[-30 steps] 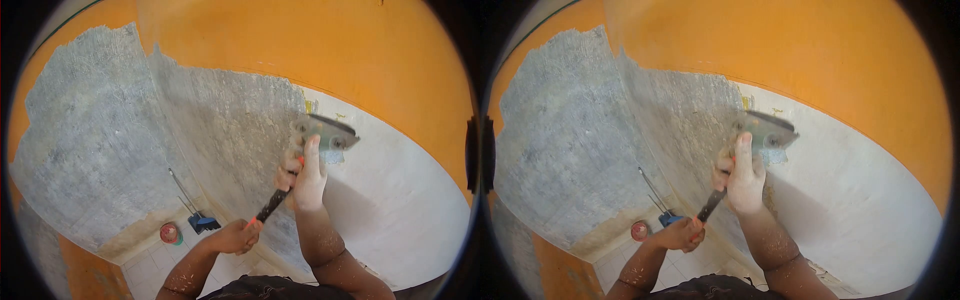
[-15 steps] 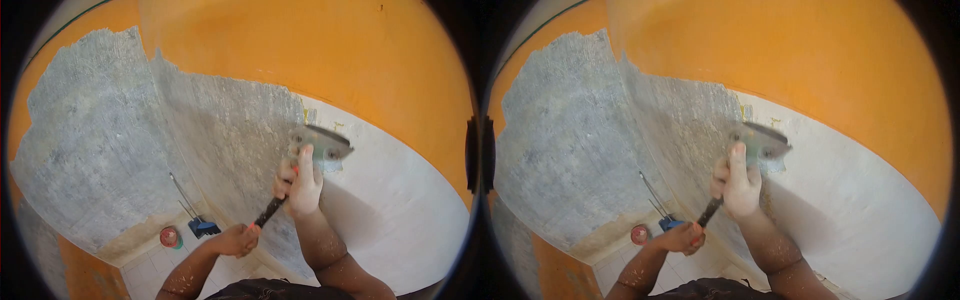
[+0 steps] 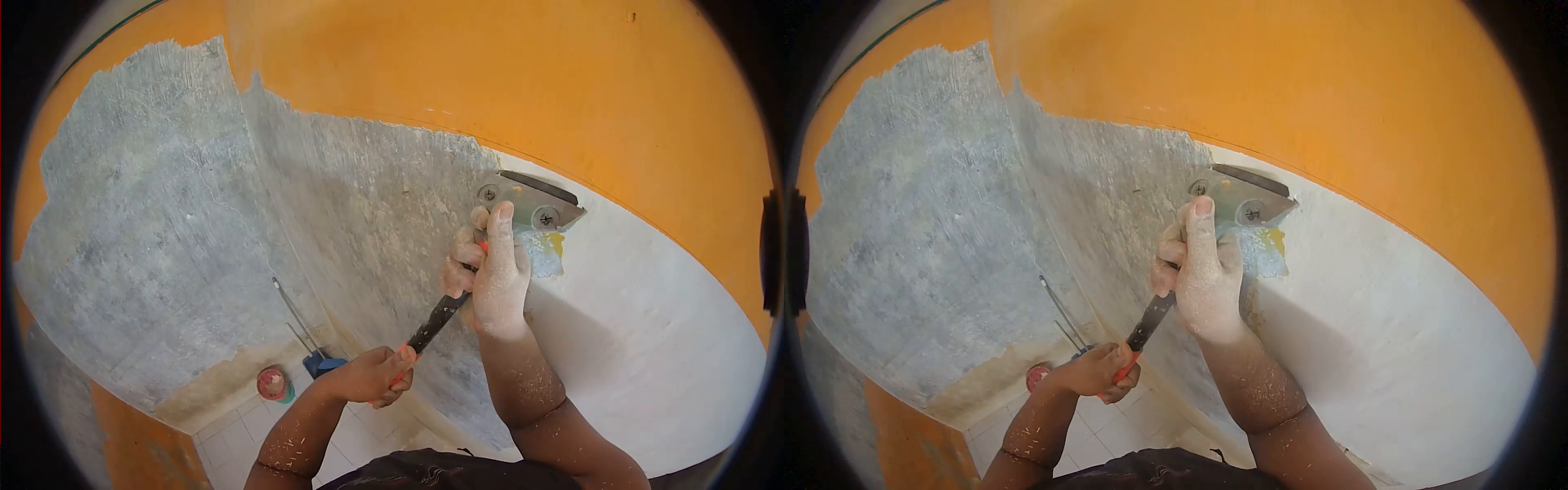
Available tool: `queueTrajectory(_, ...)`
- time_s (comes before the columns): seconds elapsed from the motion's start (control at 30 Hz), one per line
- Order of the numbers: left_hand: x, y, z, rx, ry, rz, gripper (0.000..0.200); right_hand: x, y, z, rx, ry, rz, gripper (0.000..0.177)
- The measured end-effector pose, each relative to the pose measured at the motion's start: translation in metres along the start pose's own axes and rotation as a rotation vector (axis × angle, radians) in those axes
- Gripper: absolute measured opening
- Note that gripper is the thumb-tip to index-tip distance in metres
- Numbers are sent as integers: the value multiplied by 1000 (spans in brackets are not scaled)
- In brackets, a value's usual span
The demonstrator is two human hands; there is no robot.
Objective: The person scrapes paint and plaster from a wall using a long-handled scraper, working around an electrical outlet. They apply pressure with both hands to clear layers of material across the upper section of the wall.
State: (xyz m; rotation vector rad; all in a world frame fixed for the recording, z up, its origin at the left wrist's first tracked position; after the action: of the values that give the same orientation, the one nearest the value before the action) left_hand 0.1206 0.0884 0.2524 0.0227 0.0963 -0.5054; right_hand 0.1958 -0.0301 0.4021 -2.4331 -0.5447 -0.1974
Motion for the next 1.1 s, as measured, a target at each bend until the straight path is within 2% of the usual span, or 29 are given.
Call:
queueTrajectory(0.07, -2, -5, -3, 59, 20, 26, 65, -6, 8, 11, 86, -59, 13, 40)
queueTrajectory(0.17, -6, -22, -29, -90, 59, -21, 66, -9, 16, 20, 17, -58, 12, 39)
queueTrajectory(0.3, 2, -9, 6, -33, -42, -94, 68, -1, 2, 2, -5, -29, 57, 39)
queueTrajectory(0.43, -1, 1, -5, 108, 26, 24, 67, -9, 9, 10, 40, -2, 27, 38)
queueTrajectory(0.5, -3, -17, -21, -55, 70, -39, 65, -16, 16, 17, 33, -26, 40, 37)
queueTrajectory(0.6, 3, -4, -5, 8, 9, -9, 62, -6, 7, 6, 58, -2, 14, 36)
queueTrajectory(0.67, 2, -5, 5, -22, 23, -80, 61, -3, 2, -2, 22, 14, 11, 36)
queueTrajectory(0.7, 0, -2, 7, 39, 25, -28, 61, -3, 2, 0, 79, 0, 2, 36)
queueTrajectory(0.77, -4, -3, 2, 105, 32, 21, 61, -8, 7, 8, 142, -13, -4, 36)
queueTrajectory(0.87, -6, -16, -14, 41, 75, -51, 66, -15, 19, 22, 110, -58, 14, 36)
queueTrajectory(0.97, 0, -8, 10, 128, 6, -26, 67, -6, 2, -1, 60, 7, -10, 37)
queueTrajectory(1.07, -1, -2, 12, 126, 7, -24, 67, -5, -3, 0, 86, 9, 46, 40)
queueTrajectory(1.1, -5, -3, 5, 146, 2, 15, 68, -9, 4, 7, 160, -37, -11, 37)
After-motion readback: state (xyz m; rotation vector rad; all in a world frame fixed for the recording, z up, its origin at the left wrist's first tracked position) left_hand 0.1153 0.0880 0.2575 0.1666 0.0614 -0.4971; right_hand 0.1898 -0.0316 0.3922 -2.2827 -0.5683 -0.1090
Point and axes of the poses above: each hand's wrist, its own x-axis towards the middle knuckle, its own y-axis out of the back of the hand, z = x × y, the point moved 7 cm from there along x, towards the middle knuckle, and after that the axes turned 12 degrees about -y, right-handed, at the moved point
